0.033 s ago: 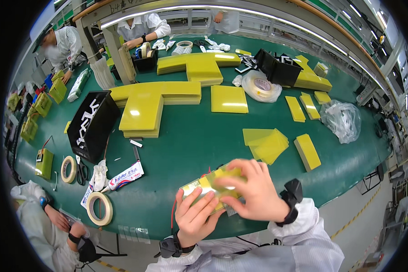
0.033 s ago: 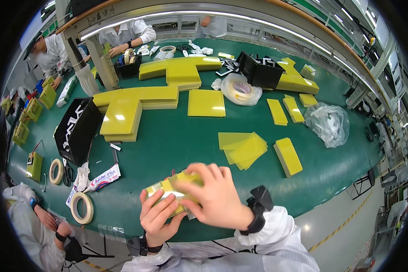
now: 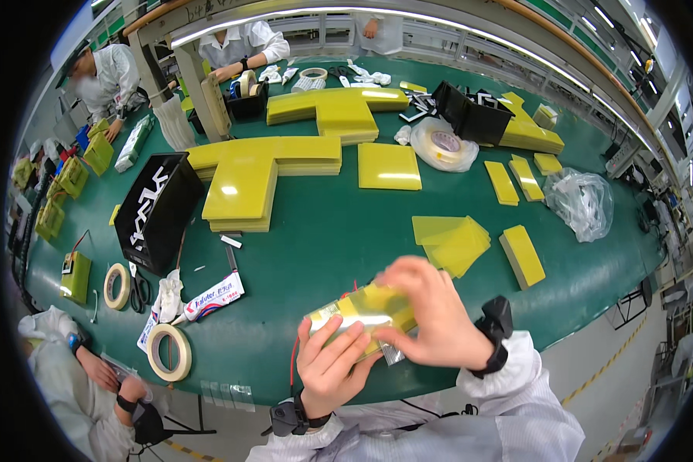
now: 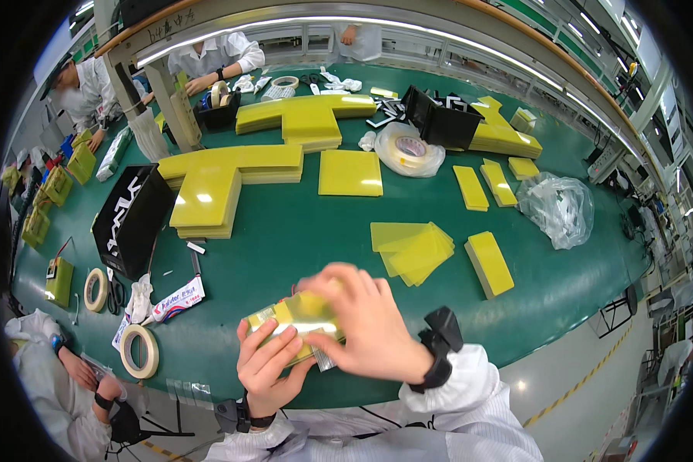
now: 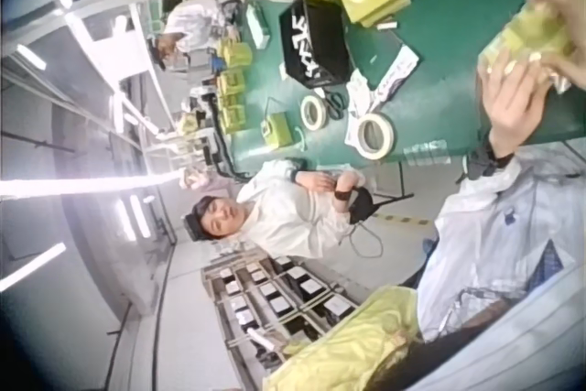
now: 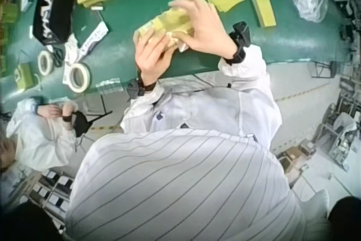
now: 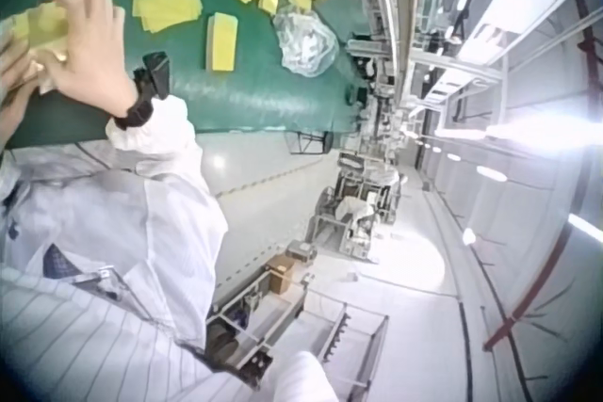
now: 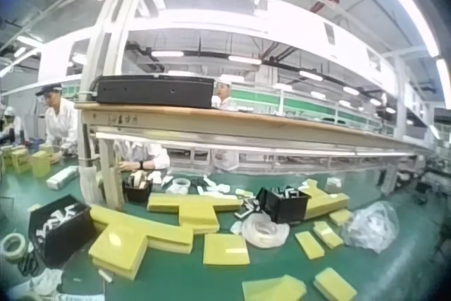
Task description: Wrapping battery cell clusters with yellow insulation sheets and applying adhesive from a tube to the top circuit board.
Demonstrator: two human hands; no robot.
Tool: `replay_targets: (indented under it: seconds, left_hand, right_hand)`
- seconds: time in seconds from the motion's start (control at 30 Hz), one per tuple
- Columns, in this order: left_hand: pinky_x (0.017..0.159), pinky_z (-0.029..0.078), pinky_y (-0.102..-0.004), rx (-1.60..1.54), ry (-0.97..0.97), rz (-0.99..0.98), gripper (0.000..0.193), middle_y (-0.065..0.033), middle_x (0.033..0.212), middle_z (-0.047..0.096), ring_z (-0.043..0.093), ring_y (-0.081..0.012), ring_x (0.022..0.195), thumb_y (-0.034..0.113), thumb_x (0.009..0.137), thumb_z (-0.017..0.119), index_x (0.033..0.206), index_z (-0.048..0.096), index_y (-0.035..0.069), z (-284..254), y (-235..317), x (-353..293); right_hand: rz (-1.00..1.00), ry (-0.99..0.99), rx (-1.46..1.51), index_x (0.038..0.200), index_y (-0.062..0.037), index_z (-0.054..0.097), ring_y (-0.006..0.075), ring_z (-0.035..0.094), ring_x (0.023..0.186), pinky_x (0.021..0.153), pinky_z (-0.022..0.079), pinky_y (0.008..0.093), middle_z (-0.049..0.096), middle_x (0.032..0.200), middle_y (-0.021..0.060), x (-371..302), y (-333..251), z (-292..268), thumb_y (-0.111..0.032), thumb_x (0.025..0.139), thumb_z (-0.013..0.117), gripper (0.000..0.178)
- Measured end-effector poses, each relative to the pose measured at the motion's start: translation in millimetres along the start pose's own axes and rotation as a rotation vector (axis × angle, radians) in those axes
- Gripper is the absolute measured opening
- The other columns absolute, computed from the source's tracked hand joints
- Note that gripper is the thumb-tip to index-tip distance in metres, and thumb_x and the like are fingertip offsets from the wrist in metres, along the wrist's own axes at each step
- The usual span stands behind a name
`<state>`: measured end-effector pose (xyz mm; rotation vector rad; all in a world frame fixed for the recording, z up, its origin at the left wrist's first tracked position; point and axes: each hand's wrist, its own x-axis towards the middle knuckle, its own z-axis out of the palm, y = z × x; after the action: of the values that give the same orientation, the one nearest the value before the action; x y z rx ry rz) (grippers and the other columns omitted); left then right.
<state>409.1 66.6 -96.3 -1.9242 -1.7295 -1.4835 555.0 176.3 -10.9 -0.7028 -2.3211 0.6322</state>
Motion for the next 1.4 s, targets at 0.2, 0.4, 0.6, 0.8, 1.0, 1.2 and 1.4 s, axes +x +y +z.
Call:
replay_targets:
  seconds: [0.2,0.4,0.6,0.8,1.0,1.2,1.4]
  left_hand:
    - [0.101,0.035,-0.0454,-0.006,-0.015,0.019,0.038,-0.0025,0.105,0.069,0.058,-0.0239,0.109,0.017,0.058,0.084,0.094,0.072,0.009,-8.3,0.5,5.6]
    - [0.101,0.035,-0.0447,-0.07,-0.097,0.003,0.046,-0.0051,0.107,0.069,0.058,-0.0265,0.111,0.021,0.057,0.085,0.099,0.072,0.008,-9.9,-3.0,7.9]
    - [0.101,0.035,-0.0442,-0.092,-0.09,-0.022,0.04,-0.0057,0.105,0.069,0.058,-0.0264,0.111,0.017,0.058,0.085,0.096,0.072,0.008,-16.3,-2.1,9.1]
    - [0.101,0.035,-0.0453,-0.112,-0.069,-0.038,0.036,-0.0067,0.102,0.07,0.059,-0.0273,0.11,0.012,0.057,0.084,0.091,0.073,0.007,-10.4,0.0,9.7]
    - [0.101,0.035,-0.0457,-0.073,-0.076,-0.054,0.035,-0.0071,0.1,0.071,0.059,-0.0283,0.109,0.012,0.056,0.084,0.089,0.073,0.007,-9.2,2.3,8.1]
    - [0.103,0.034,-0.0471,-0.053,-0.081,-0.063,0.034,-0.0068,0.101,0.07,0.058,-0.0284,0.11,0.014,0.057,0.084,0.089,0.072,0.008,-8.2,2.3,7.1]
    - [0.104,0.033,-0.0489,-0.024,-0.096,-0.066,0.032,-0.0063,0.101,0.07,0.058,-0.029,0.11,0.016,0.06,0.083,0.089,0.072,0.008,-10.9,5.3,8.3]
  right_hand:
    - [-0.229,-0.017,0.069,0.113,-0.007,0.055,0.0278,0.056,0.097,0.092,0.038,0.0412,0.058,0.107,0.0082,-12.9,23.8,2.6,-0.017,0.074,0.075,0.045]
    - [-0.598,0.044,-0.187,0.096,-0.0047,0.067,0.0284,0.062,0.101,0.088,0.051,0.0413,0.064,0.108,0.0109,-46.2,39.1,12.7,-0.013,0.074,0.069,0.023]
    - [-0.543,0.154,-0.054,0.096,-0.0024,0.067,0.0274,0.063,0.102,0.089,0.052,0.0408,0.066,0.105,0.0116,-48.1,42.1,20.3,-0.003,0.072,0.068,0.025]
    - [-0.317,0.219,0.149,0.095,-0.0004,0.068,0.0248,0.067,0.092,0.088,0.053,0.0388,0.069,0.098,0.0109,-45.7,52.1,11.5,0.003,0.069,0.074,0.027]
    - [-0.219,0.259,0.346,0.089,-0.001,0.067,0.0222,0.069,0.089,0.087,0.053,0.037,0.071,0.09,0.0094,-48.3,58.1,16.5,0.004,0.069,0.076,0.022]
    - [-0.261,0.224,0.389,0.095,-0.001,0.067,0.0248,0.067,0.096,0.09,0.051,0.0394,0.071,0.095,0.0108,-44.4,65.4,13.1,0.0,0.067,0.078,0.031]
    - [-0.196,0.189,0.436,0.097,-0.0019,0.066,0.0256,0.064,0.105,0.095,0.047,0.0419,0.07,0.1,0.0081,-44.0,77.8,13.6,-0.004,0.066,0.079,0.034]
